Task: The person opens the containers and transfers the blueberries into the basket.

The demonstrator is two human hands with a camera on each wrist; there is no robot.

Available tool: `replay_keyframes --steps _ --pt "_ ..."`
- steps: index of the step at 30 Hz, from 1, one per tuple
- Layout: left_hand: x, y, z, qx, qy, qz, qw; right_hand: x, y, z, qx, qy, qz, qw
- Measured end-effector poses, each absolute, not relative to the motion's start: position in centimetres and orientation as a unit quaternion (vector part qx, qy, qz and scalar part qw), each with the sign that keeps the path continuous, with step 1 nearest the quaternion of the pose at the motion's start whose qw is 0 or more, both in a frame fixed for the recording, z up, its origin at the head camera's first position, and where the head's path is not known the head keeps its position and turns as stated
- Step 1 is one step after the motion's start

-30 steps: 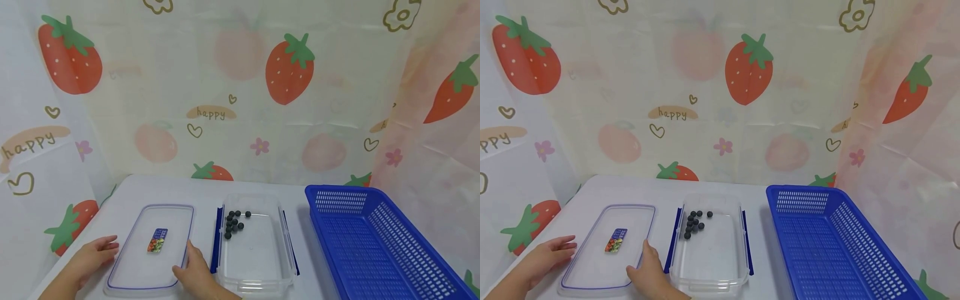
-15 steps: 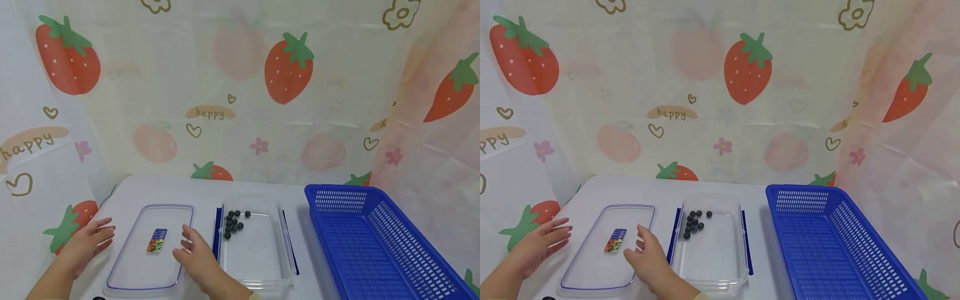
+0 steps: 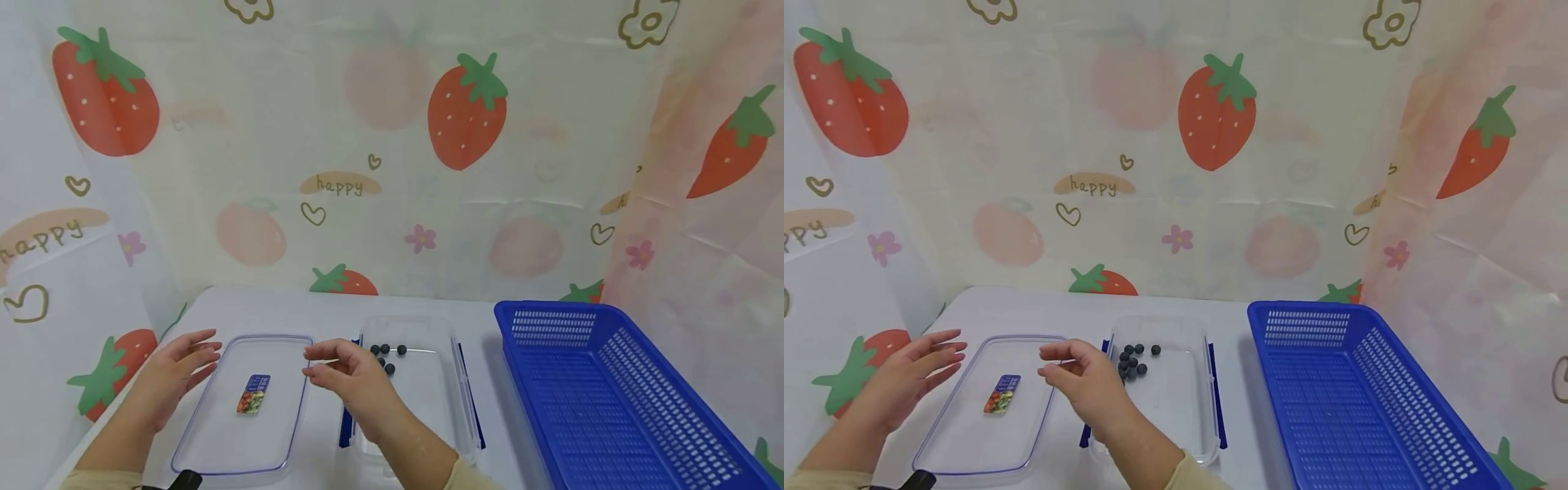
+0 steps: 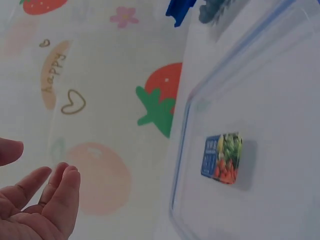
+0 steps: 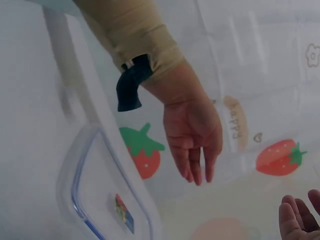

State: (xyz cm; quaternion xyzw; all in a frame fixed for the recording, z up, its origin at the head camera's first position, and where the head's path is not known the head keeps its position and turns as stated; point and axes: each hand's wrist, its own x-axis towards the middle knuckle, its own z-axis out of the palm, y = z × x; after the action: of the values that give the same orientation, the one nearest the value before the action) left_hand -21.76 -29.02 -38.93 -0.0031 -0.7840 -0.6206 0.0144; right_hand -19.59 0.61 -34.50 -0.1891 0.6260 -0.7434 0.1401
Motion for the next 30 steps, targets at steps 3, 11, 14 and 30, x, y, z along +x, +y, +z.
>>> replay_keyframes --steps 3,11,14,30 --pt "-21.9 -27.7 -38.2 -0.02 -0.777 -0.629 0.02 -20.1 2.0 -33.3 -0.214 0.625 -0.741 0.118" --pt "-22.4 -24.3 -37.1 -0.059 -0.791 -0.609 -0.005 -21.7 6.2 -29.7 -0.241 0.668 -0.702 0.05" --pt "-22.4 -23.1 -36.9 -0.081 -0.8 -0.595 -0.015 -22.4 7.6 -28.7 -0.235 0.688 -0.686 0.029" --pt "-21.7 -16.6 -36.7 -0.157 -0.889 -0.429 -0.006 -26.6 13.6 -29.4 -0.176 0.817 -0.549 -0.034"
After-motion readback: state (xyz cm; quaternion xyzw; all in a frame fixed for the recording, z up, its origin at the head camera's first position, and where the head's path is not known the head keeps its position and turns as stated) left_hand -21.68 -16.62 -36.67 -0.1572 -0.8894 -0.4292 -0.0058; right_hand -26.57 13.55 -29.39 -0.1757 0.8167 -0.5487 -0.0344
